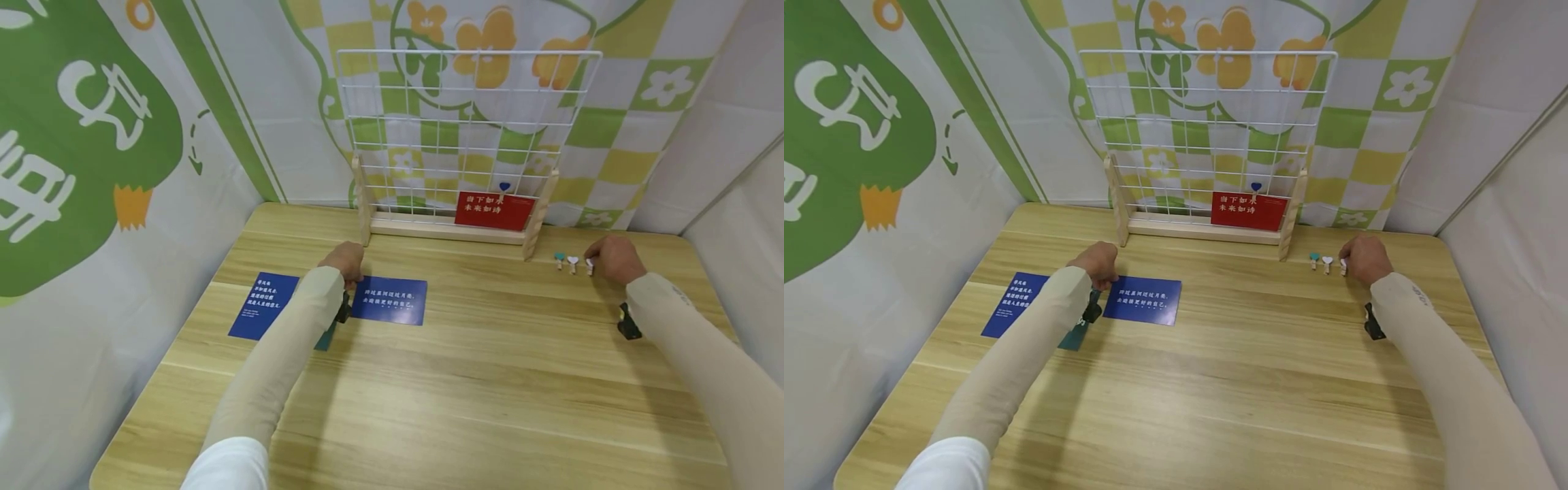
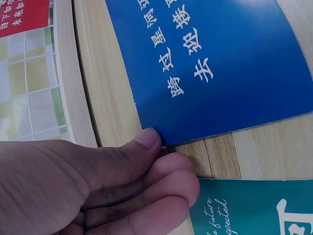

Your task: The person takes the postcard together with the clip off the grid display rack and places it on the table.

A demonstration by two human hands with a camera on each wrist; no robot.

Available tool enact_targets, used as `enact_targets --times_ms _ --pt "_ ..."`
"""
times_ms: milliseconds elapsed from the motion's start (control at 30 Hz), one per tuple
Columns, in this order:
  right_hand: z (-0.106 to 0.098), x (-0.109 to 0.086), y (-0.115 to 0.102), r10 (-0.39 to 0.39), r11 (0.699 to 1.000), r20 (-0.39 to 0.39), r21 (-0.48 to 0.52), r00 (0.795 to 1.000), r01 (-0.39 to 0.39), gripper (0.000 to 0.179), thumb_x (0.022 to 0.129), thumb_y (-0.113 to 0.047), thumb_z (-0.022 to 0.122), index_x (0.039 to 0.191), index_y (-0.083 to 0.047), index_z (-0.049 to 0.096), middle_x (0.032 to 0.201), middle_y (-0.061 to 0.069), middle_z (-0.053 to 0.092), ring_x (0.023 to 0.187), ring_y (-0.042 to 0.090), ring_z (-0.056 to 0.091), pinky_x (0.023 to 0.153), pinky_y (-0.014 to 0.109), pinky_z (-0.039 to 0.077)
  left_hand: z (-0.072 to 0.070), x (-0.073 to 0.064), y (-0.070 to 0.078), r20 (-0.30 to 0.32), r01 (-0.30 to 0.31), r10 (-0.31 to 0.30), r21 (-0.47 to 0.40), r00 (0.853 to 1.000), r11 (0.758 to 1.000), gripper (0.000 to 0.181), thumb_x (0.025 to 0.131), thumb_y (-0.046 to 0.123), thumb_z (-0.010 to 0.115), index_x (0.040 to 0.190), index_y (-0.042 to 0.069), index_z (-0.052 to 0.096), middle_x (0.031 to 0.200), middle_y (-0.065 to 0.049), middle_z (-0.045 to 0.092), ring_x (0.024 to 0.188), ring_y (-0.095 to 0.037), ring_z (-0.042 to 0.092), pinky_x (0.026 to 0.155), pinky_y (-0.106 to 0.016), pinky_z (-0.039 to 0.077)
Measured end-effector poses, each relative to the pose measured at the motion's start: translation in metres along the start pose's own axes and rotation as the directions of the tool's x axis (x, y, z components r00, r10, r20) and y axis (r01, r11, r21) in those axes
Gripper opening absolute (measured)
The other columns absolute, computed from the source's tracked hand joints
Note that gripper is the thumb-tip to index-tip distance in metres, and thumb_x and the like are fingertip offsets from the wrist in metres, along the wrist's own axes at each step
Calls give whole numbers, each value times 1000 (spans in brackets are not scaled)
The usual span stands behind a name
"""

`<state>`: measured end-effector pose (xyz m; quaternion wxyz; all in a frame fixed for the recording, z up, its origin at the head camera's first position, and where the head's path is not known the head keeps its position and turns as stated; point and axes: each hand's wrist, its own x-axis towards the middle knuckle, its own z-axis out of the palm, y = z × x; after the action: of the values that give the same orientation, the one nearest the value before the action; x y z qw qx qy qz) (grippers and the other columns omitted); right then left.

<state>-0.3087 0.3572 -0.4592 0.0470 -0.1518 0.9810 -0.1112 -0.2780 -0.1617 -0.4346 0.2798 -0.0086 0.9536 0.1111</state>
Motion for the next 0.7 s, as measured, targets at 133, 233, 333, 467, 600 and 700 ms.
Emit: enact_targets --times_ms 133,233,333,467,600,700 --pt "0 0 1 11 1000 1 10 1000 -11 18 88 5 60 104 10 69 108 31 67 102 50 61 92 60 48 0 0 -2 0 -6 6 6 1000 1000 5 92 3 65 91 -1 62 63 -10 64 41 -13 51 42 -24 44" --pt "0 0 1 12 1000 4 8 1000 -12 19 89 4 60 104 10 68 108 31 67 102 50 60 93 60 47 0 1 -3 -5 -9 9 5 1000 1000 7 92 3 65 86 -1 62 63 -11 65 41 -13 52 42 -24 45" --pt "-1 0 0 12 1000 6 16 1000 -12 18 89 4 59 104 10 68 108 31 67 103 51 60 93 60 46 0 1 -4 -7 -10 10 -4 1000 1000 9 91 2 66 84 -1 61 60 -10 63 41 -13 52 41 -23 44" --pt "-4 -1 0 8 1000 13 17 1000 -9 18 91 3 59 105 10 68 109 31 66 103 51 59 94 61 46 -1 0 -4 -8 -2 2 -4 1000 1000 9 91 2 66 84 0 60 58 -7 59 41 -13 50 41 -23 43" --pt "-7 -2 1 21 999 16 26 1000 -21 22 92 0 58 109 11 66 112 33 65 104 52 59 93 61 46 -4 0 -2 -4 3 -3 14 1000 1000 8 91 2 66 85 0 61 60 -7 58 42 -13 50 41 -23 43" --pt "-9 -2 2 14 1000 -8 16 1000 -14 25 93 -3 56 110 12 65 112 34 64 102 52 59 91 61 47 -6 0 0 -31 -17 17 5 999 1000 5 89 -2 65 88 -1 61 63 -9 60 43 -14 51 41 -23 43"
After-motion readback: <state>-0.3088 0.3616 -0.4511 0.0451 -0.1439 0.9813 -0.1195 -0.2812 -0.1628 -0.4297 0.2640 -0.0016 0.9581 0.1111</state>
